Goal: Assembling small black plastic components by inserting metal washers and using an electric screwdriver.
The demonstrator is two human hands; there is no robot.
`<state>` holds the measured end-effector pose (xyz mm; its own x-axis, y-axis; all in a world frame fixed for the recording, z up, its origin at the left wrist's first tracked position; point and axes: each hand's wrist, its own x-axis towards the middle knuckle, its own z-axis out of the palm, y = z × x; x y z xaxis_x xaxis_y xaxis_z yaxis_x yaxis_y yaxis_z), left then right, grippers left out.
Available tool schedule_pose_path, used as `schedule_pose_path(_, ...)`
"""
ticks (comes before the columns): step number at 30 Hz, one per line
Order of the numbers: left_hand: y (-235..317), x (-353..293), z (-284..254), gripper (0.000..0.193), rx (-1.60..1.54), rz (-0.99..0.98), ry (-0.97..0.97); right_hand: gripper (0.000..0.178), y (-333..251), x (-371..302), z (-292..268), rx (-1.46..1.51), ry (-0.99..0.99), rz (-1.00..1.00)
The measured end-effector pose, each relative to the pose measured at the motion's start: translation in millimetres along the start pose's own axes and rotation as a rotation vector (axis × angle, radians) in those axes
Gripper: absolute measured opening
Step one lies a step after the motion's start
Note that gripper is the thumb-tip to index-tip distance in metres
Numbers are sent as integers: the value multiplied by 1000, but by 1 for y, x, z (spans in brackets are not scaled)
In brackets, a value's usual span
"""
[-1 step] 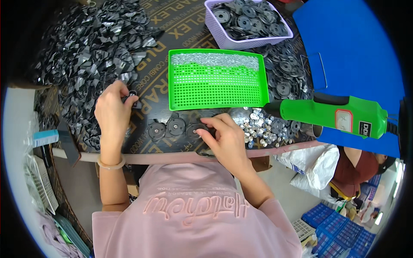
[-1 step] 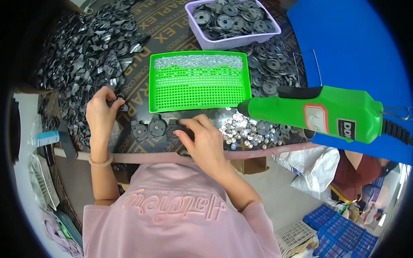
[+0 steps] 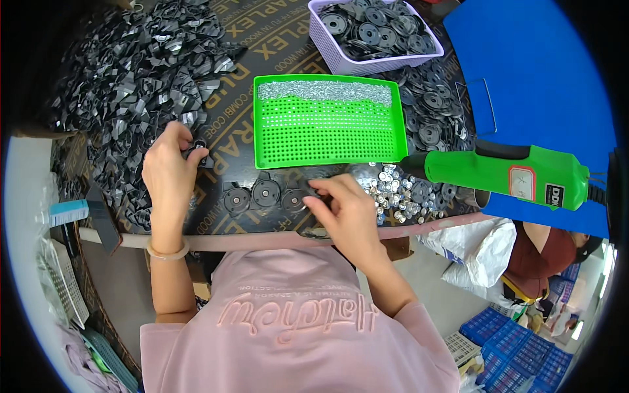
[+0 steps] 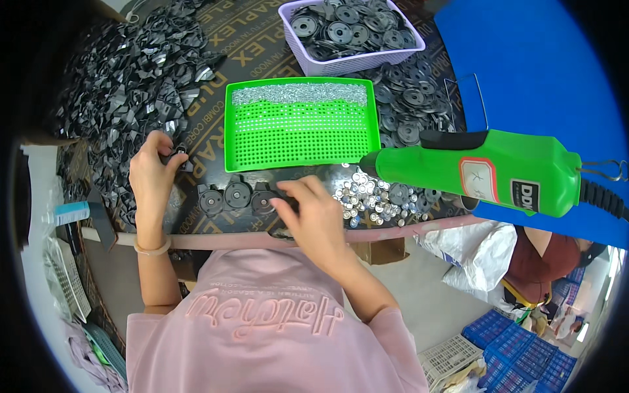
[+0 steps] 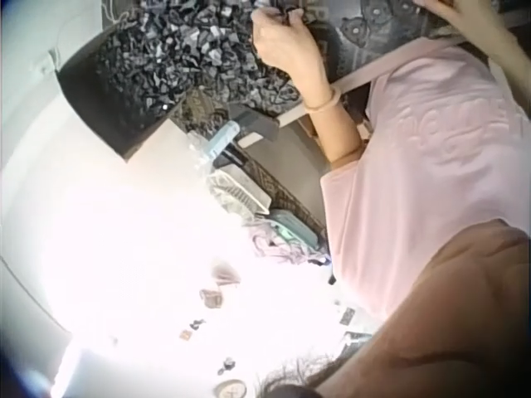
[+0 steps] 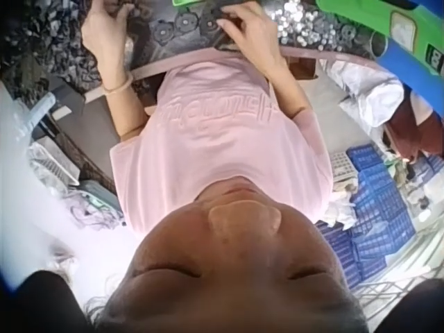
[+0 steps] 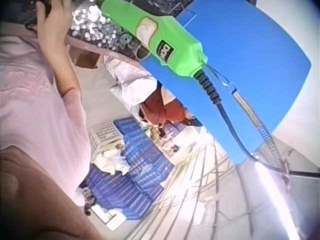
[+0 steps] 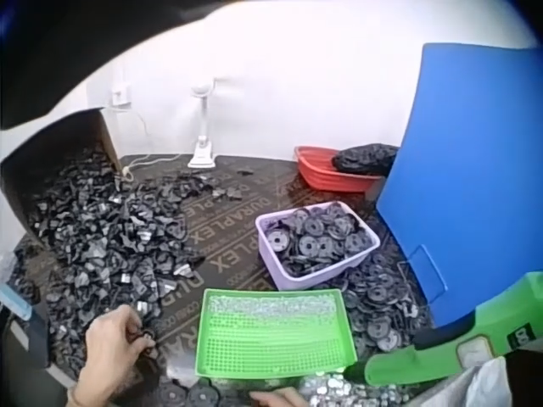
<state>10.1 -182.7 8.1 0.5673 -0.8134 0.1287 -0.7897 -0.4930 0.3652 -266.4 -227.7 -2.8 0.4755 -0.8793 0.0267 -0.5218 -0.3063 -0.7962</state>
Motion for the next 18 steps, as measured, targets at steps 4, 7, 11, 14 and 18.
schedule_pose_path(4,-18,-6,7,34,34,126,59,11,16,-13,-38,-195,194,77)
schedule_pose_path(7,-16,-10,6,36,68,195,43,16,49,-22,-63,-455,375,45)
schedule_pose_path(11,-5,-18,-10,38,78,289,-41,22,56,-22,-77,-636,324,50)
schedule_pose_path(14,-8,-18,-12,39,55,290,-102,25,65,-21,-80,-660,239,21)
schedule_pose_path(18,-10,-17,-11,36,-20,309,-111,23,72,-22,-80,-610,313,-67)
